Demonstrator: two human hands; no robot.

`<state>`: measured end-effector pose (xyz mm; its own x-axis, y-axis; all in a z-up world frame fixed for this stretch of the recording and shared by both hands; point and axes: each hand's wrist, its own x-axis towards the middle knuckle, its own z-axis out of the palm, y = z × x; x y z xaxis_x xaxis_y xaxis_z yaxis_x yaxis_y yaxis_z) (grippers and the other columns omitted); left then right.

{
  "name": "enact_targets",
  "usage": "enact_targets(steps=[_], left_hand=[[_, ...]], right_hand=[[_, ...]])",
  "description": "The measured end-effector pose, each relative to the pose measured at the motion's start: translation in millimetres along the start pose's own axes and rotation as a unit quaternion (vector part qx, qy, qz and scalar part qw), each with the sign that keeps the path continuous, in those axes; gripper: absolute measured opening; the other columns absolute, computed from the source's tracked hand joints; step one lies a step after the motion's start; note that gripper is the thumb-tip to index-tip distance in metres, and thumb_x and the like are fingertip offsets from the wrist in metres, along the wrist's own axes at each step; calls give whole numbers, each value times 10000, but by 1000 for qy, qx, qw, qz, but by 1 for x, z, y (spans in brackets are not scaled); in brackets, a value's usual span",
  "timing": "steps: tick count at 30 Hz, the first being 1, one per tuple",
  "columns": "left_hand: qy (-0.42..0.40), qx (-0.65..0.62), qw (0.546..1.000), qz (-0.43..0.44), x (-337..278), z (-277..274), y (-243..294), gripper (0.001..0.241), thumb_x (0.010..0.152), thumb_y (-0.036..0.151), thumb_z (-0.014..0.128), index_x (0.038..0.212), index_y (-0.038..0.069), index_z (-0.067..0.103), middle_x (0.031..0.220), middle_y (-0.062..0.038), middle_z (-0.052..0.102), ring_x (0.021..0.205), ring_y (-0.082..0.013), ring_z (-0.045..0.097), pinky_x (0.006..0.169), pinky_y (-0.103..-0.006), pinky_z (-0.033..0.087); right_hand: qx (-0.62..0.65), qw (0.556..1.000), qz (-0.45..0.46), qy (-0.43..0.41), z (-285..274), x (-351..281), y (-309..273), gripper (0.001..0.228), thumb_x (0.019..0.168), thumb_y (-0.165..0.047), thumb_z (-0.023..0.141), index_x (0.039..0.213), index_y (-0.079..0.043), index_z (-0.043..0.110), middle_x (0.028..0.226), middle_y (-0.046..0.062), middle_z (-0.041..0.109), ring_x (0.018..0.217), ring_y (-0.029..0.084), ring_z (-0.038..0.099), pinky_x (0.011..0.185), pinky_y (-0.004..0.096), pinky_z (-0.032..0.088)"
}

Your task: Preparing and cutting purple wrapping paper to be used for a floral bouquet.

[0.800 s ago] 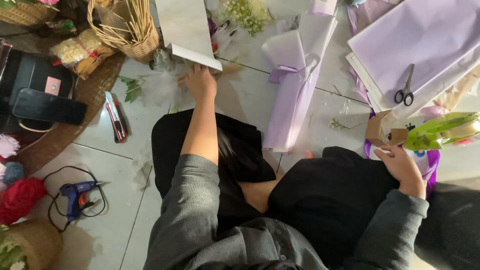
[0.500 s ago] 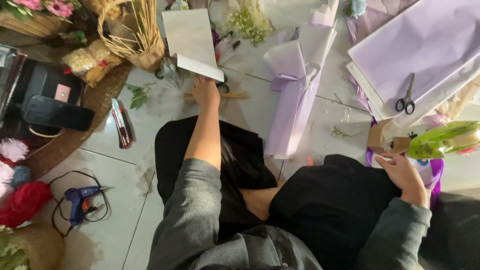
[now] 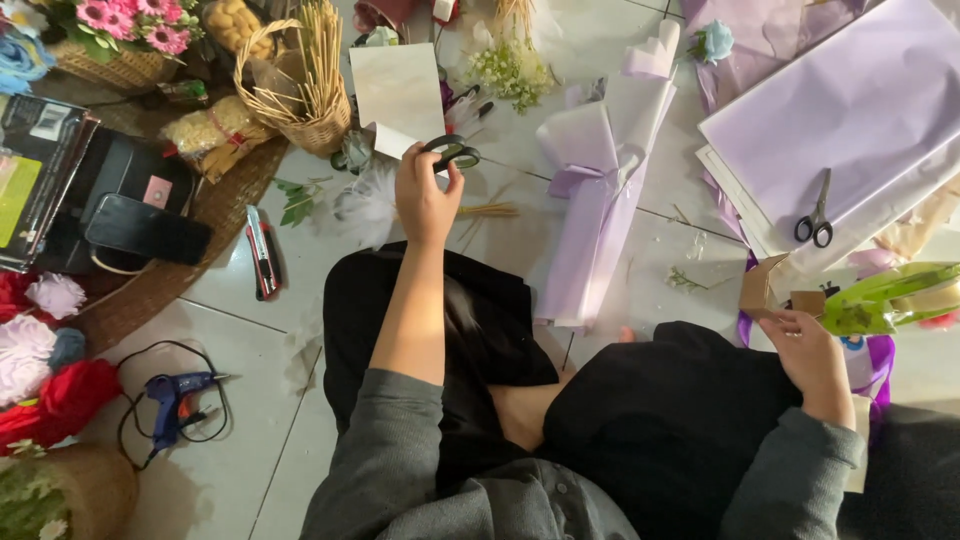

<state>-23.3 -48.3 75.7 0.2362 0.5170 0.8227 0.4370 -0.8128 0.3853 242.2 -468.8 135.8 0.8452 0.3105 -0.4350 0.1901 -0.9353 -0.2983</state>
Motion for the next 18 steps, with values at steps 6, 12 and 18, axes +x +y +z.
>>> enact_targets(steps=[6, 12, 18], left_hand=[[26, -51, 989, 139, 0, -3, 27, 157, 798, 53, 588, 926, 103, 511, 984, -104, 479, 847, -245, 568, 695, -348, 483], [-393, -242, 862, 211, -26, 4, 112, 469, 697, 185, 491, 1140, 36, 450, 872, -238, 570, 587, -456, 602, 525, -570, 469], [-565, -241, 773, 159, -31, -16, 156, 704, 745, 245, 479, 1385, 129, 212, 983, -149, 545, 672, -462, 627, 701, -529, 504]], right_hand=[[87, 904, -336, 249, 34, -6, -17, 208, 958, -86, 652, 1165, -59, 642, 1109, 161, 559, 866, 277, 596, 717, 391, 468], [1, 700, -658, 276, 97, -45, -128, 339, 609, 42, 589, 945, 52, 631, 859, 185, 590, 783, 381, 593, 687, 436, 513], [-45, 698, -609, 374, 115, -61, -133, 89, 718, -26, 598, 804, -30, 624, 864, 107, 578, 760, 297, 574, 663, 347, 462]])
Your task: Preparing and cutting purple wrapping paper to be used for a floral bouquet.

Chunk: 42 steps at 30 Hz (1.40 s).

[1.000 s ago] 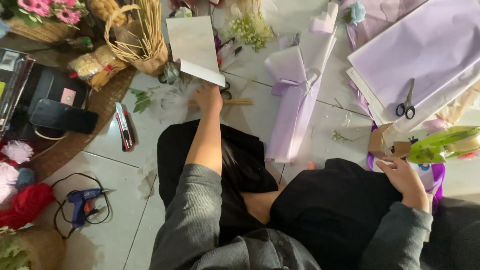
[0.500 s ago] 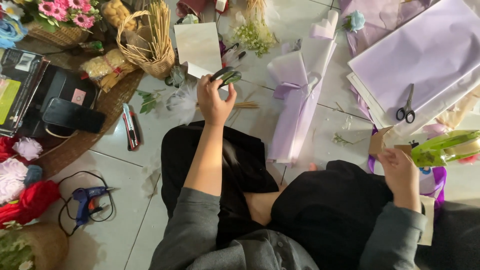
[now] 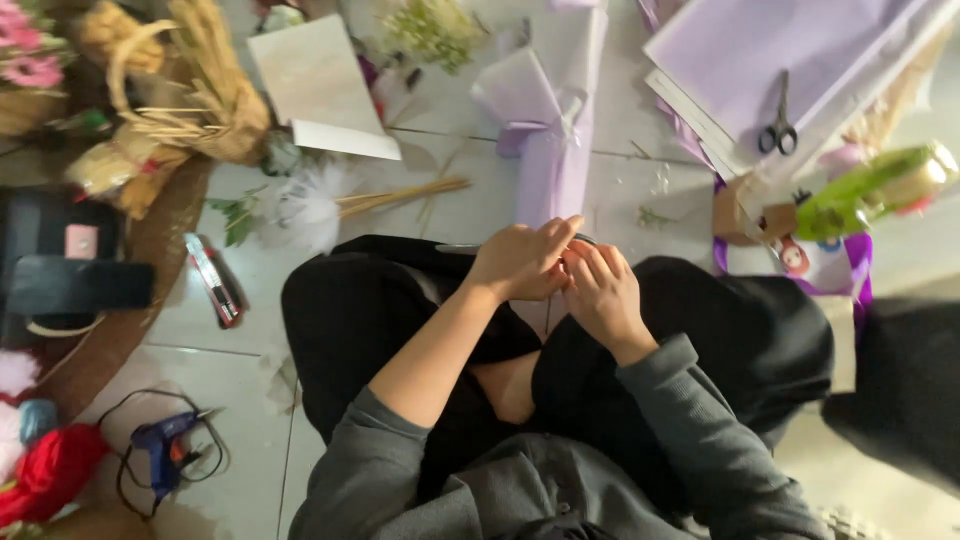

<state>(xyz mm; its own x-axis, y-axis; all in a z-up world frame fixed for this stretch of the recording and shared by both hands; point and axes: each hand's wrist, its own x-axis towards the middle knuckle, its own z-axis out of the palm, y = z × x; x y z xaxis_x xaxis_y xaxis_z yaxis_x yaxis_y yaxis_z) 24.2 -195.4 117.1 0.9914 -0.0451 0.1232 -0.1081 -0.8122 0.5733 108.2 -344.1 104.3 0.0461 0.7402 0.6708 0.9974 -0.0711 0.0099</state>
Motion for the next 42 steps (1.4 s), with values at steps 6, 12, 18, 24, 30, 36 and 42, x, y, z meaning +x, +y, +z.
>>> enact_targets(steps=[6, 12, 18, 24, 30, 36, 42], left_hand=[[155, 195, 967, 60, 6, 34, -3, 607, 760, 225, 498, 1346, 181, 343, 1089, -62, 535, 729, -265, 675, 737, -364, 494], [445, 169, 874, 96, 8, -15, -18, 273, 842, 214, 414, 989, 105, 617, 1055, -54, 620, 962, -216, 620, 900, -392, 433], [305, -64, 945, -98, 19, 25, -70, 287, 936, 133, 491, 1218, 80, 507, 1261, -158, 468, 1084, -364, 538, 915, -485, 441], [225, -10, 971, -76, 37, 44, -78, 439, 936, 306, 550, 1341, 170, 450, 1369, -167, 378, 1213, -378, 467, 978, -523, 414], [231, 34, 969, -85, 45, 55, -81, 456, 878, 354, 622, 1270, 156, 500, 1342, -165, 421, 1171, -407, 505, 952, -499, 447], [169, 70, 974, -137, 49, 63, -80, 484, 890, 455, 515, 1292, 188, 474, 1381, -118, 391, 1217, -369, 479, 953, -492, 445], [145, 114, 972, -145, 53, 69, -82, 502, 896, 457, 458, 1326, 197, 447, 1392, -111, 372, 1235, -344, 465, 934, -464, 468]], right_hand=[[-45, 985, 135, -99, 32, -49, 5, 84, 716, -125, 631, 787, -108, 589, 758, 13, 582, 766, 216, 583, 645, 252, 469], [277, 774, 520, -233, 21, -53, 34, 166, 792, -153, 638, 919, -59, 590, 759, 88, 650, 674, 244, 660, 528, 317, 488], [463, 589, 645, -149, 1, 8, 14, 289, 840, -257, 684, 717, -18, 580, 529, 117, 577, 425, 181, 608, 313, 185, 330], [587, 464, 656, -99, 5, 3, 21, 420, 863, -391, 635, 767, 14, 576, 551, 137, 544, 419, 208, 586, 274, 136, 272], [593, 432, 673, -96, 15, 2, 25, 461, 862, -416, 627, 759, 28, 564, 567, 154, 536, 420, 222, 565, 297, 153, 228], [596, 374, 706, -77, 17, 5, 30, 438, 867, -376, 634, 772, 48, 576, 562, 174, 536, 413, 237, 562, 291, 162, 231], [597, 373, 707, -72, 22, 4, 30, 438, 863, -380, 641, 783, 46, 576, 570, 170, 537, 422, 234, 568, 300, 163, 241]])
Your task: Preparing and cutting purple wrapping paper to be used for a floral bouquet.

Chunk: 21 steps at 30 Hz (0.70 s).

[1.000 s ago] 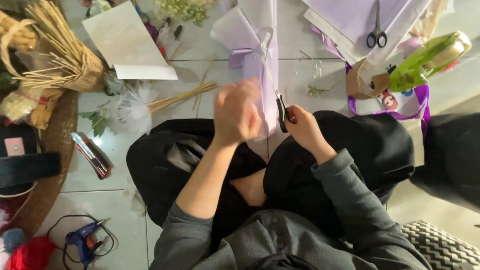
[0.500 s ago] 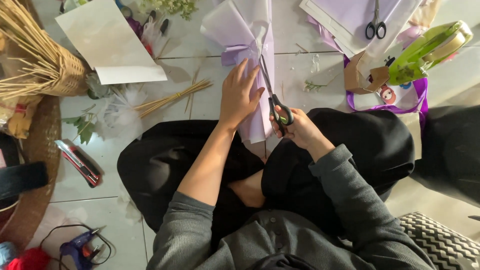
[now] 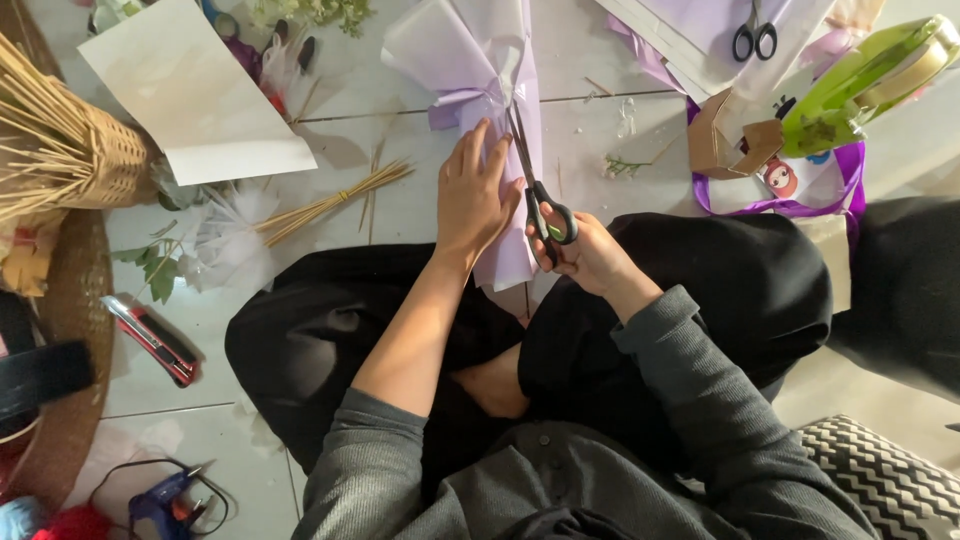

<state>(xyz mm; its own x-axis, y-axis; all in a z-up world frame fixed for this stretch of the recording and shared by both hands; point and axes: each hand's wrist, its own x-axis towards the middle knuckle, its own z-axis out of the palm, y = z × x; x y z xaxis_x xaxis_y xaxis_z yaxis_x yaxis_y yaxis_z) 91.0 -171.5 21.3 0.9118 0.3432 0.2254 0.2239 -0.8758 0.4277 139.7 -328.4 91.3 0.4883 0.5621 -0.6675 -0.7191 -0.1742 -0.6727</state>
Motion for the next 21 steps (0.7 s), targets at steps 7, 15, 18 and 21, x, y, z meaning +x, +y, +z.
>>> enact_targets(steps=[7, 15, 18, 21], left_hand=[[8, 5, 1000, -1, 2, -2, 0, 495, 890, 431, 478, 1315, 178, 455, 1382, -119, 377, 1228, -335, 470, 909, -436, 498], [59, 11, 998, 6, 1, 6, -2, 503, 854, 424, 517, 1275, 152, 480, 1352, -117, 399, 1196, -330, 491, 844, -417, 538], [70, -9, 997, 7, 2, 9, -4, 489, 837, 402, 538, 1252, 148, 488, 1337, -123, 408, 1172, -346, 503, 858, -422, 526], [73, -19, 997, 5, 2, 14, -7, 501, 818, 393, 565, 1246, 142, 495, 1344, -121, 401, 1178, -347, 496, 866, -426, 522]], right_hand=[[-15, 999, -40, 0, 3, 2, 6, 405, 876, -350, 642, 790, 41, 584, 568, 154, 535, 416, 217, 554, 306, 157, 242], [-19, 997, -75, 14, 1, 5, 10, 373, 881, -306, 660, 753, 35, 583, 536, 146, 520, 385, 203, 544, 290, 141, 242], [-45, 995, -83, 24, -2, 10, 14, 358, 870, -292, 683, 729, 19, 578, 525, 120, 513, 373, 171, 542, 292, 130, 245], [-65, 994, -86, 31, -5, 12, 16, 328, 859, -270, 692, 713, 0, 578, 510, 108, 505, 370, 165, 541, 289, 135, 246]])
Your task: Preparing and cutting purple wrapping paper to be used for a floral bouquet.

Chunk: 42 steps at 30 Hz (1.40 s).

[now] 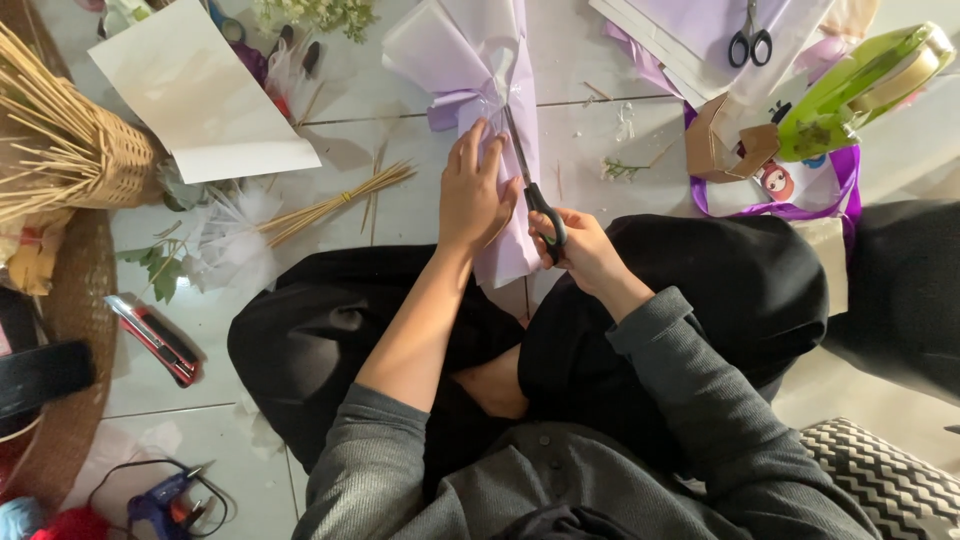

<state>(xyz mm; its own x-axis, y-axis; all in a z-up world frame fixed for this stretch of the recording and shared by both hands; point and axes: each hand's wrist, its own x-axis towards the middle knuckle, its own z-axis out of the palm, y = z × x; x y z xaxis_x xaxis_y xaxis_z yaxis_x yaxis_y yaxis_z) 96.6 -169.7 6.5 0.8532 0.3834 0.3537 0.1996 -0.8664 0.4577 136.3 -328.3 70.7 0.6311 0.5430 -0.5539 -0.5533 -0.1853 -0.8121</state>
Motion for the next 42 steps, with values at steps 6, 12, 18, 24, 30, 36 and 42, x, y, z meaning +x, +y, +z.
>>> enact_targets(steps=[6, 12, 18, 24, 30, 36, 42], left_hand=[[16, -23, 1000, 14, 1, 0, -2, 502, 789, 354, 621, 1219, 114, 518, 1295, -160, 435, 1141, -366, 512, 897, -431, 511], [-41, -49, 998, -23, 2, -10, 6, 514, 792, 308, 640, 1250, 128, 492, 1354, -148, 396, 1201, -373, 472, 911, -466, 504], [-57, -27, 998, -18, 5, -20, 9, 469, 853, 353, 564, 1264, 153, 459, 1348, -145, 407, 1201, -364, 485, 878, -457, 518], [-39, 4, 999, -14, 7, -21, 11, 422, 935, 421, 471, 1282, 180, 465, 1308, -109, 444, 1198, -314, 492, 906, -454, 469], [80, 13, 997, 3, 32, 12, -6, 339, 883, 322, 574, 1156, 133, 506, 1140, -56, 537, 1049, -259, 563, 800, -355, 486], [127, 22, 992, -3, 61, 26, -3, 293, 731, 185, 721, 962, 111, 556, 953, -51, 539, 785, -240, 610, 685, -339, 502], [175, 100, 979, -33, 60, 27, 6, 138, 780, 164, 695, 855, 181, 580, 852, 46, 533, 700, -146, 588, 620, -256, 476]], right_hand=[[-32, 999, -22, 13, 3, 1, -2, 296, 826, -233, 725, 693, -12, 580, 497, 102, 504, 363, 158, 535, 304, 160, 251], [-57, 996, -68, 19, -2, -4, -2, 323, 817, -244, 739, 659, -19, 570, 476, 118, 512, 355, 173, 544, 313, 160, 264], [-32, 998, -44, 25, -4, -8, -13, 321, 848, -281, 697, 722, -4, 593, 487, 129, 507, 353, 186, 551, 312, 143, 257], [-40, 998, -37, 20, 0, -12, -22, 337, 822, -276, 715, 708, 18, 597, 486, 139, 506, 349, 195, 545, 308, 133, 250], [-12, 999, -19, 30, -5, -8, -24, 347, 812, -279, 739, 738, 37, 618, 484, 155, 509, 363, 212, 560, 315, 144, 275], [47, 994, -67, 65, -16, -8, -25, 337, 817, -263, 735, 763, 47, 617, 493, 150, 512, 370, 219, 560, 319, 156, 261], [116, 987, -78, 79, -31, -19, -44, 314, 835, -251, 704, 783, 38, 594, 499, 145, 507, 379, 214, 552, 327, 152, 254]])
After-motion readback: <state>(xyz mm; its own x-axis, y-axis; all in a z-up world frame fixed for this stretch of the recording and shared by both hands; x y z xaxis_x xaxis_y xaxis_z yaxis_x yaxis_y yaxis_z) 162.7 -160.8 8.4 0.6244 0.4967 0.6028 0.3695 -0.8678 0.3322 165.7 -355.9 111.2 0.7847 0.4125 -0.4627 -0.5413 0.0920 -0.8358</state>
